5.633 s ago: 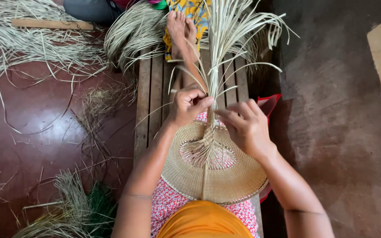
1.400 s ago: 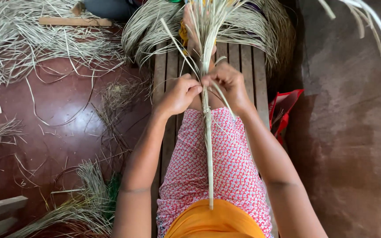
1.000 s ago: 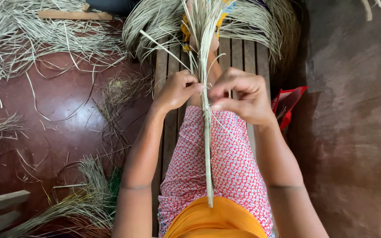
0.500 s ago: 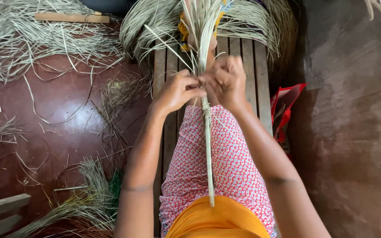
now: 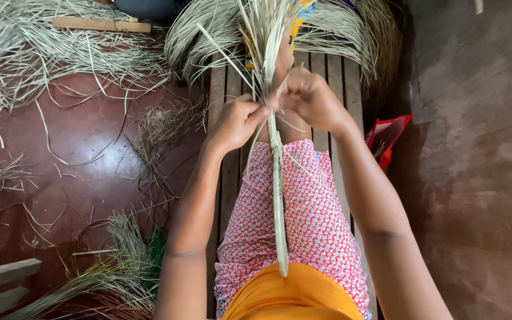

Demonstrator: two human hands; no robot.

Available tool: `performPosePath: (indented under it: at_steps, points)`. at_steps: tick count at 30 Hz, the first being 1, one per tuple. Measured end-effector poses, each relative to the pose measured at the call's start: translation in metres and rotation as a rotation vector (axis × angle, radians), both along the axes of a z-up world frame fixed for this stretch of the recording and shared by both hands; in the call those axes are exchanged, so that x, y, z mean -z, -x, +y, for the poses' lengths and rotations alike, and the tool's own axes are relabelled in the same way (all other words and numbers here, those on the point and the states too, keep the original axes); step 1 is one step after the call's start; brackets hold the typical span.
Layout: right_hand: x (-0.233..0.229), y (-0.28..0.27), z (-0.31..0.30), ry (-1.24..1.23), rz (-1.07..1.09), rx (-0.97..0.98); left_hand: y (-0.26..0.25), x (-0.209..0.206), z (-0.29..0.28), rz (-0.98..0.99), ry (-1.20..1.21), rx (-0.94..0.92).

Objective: Weaving a hand fan using dried plant fibers

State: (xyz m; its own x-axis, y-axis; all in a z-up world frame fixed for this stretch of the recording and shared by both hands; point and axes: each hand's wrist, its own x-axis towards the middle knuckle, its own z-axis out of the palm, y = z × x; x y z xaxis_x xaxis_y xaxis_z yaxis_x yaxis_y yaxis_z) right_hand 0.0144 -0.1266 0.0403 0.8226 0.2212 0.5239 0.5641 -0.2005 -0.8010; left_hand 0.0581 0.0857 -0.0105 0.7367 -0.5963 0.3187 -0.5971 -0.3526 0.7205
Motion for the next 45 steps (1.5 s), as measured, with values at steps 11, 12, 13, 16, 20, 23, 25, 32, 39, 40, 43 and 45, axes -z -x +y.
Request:
performPosePath:
  at_steps: [11,12,13,16,20,23,25,32,39,40,43,45]
  points:
    - [0.023,0.008,-0.025,0.183,0.586,0.100,0.006,-0.007,0.001,-0.099,-0.161,-0.103]
    - [0.019,0.009,-0.016,0.184,0.586,0.098,0.007,-0.007,0.002,-0.098,-0.161,-0.105]
    - [0.015,0.010,-0.008,0.114,0.678,0.048,0.007,-0.007,0.003,-0.094,-0.160,-0.094]
    - [0.013,0.007,0.007,-0.206,0.750,-0.018,0.017,-0.019,0.002,-0.054,-0.140,-0.109]
    - [0.020,0.002,0.000,-0.662,0.542,-0.091,0.025,-0.031,-0.003,-0.028,-0.078,-0.227]
    - [0.054,0.005,-0.016,-0.987,0.476,-0.262,0.015,-0.004,0.004,0.004,-0.106,-0.279]
    - [0.069,0.005,-0.008,-0.708,0.444,-0.138,0.022,-0.011,0.008,-0.005,-0.085,-0.262]
    - [0.039,0.039,0.019,-0.120,0.371,-0.419,0.060,-0.091,0.030,-0.017,0.117,-0.089]
    - [-0.045,0.069,0.047,0.036,0.186,-0.076,0.061,-0.137,0.041,-0.265,0.102,-0.226]
    - [-0.040,0.074,0.047,0.154,0.222,0.068,0.061,-0.139,0.041,-0.234,0.111,-0.166]
    - [-0.023,0.086,0.049,0.365,0.265,0.312,0.058,-0.133,0.039,-0.178,0.128,-0.076]
    - [-0.012,0.093,0.050,0.458,0.271,0.415,0.055,-0.118,0.034,-0.156,0.138,-0.042]
